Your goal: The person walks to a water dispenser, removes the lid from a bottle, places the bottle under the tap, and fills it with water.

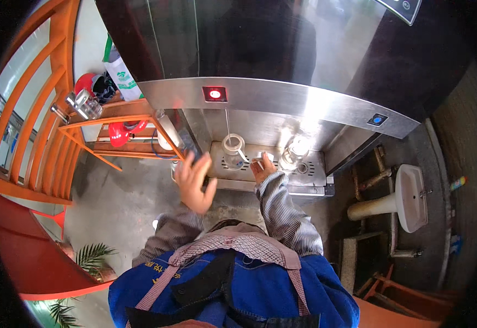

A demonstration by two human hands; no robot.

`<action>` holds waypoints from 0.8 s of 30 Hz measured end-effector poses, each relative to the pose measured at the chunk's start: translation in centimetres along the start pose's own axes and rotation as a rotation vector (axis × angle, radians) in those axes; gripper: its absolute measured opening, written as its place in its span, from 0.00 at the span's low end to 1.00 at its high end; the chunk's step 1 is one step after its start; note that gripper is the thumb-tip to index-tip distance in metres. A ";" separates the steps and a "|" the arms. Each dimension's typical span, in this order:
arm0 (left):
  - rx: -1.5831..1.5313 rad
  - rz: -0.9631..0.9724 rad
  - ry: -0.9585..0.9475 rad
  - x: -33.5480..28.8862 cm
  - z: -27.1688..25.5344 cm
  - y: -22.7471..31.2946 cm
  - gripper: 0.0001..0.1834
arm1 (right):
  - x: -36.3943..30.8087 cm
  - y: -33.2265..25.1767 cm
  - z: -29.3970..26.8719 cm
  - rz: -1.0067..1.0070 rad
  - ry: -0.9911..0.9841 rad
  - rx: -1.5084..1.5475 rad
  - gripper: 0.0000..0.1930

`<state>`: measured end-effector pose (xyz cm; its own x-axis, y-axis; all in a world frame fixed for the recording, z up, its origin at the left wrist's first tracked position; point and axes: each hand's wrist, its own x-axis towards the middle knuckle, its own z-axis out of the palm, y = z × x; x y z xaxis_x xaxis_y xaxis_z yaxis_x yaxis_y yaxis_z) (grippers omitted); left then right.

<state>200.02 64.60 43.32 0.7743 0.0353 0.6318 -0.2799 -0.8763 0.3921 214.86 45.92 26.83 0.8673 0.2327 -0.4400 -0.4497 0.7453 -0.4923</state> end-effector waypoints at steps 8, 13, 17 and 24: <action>-0.232 -0.101 -0.533 -12.1 5.3 -1.4 0.23 | -1.5 -0.2 -0.3 -0.022 0.074 0.009 0.10; -0.221 -0.156 -0.536 -11.7 4.4 -1.3 0.23 | -1.5 -0.3 -1.0 -0.045 0.048 0.005 0.14; -0.265 -0.171 -0.571 -12.9 4.7 -1.1 0.23 | -1.5 0.2 -0.6 -0.027 0.054 -0.024 0.14; -0.282 -0.163 -0.569 -13.2 4.6 -0.8 0.23 | -1.1 1.1 -0.2 -0.030 -0.037 -0.079 0.15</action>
<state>192.61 62.57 31.56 0.9772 -0.1700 0.1270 -0.2112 -0.7192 0.6620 213.40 46.35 26.60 0.8872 0.2353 -0.3968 -0.4377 0.7012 -0.5629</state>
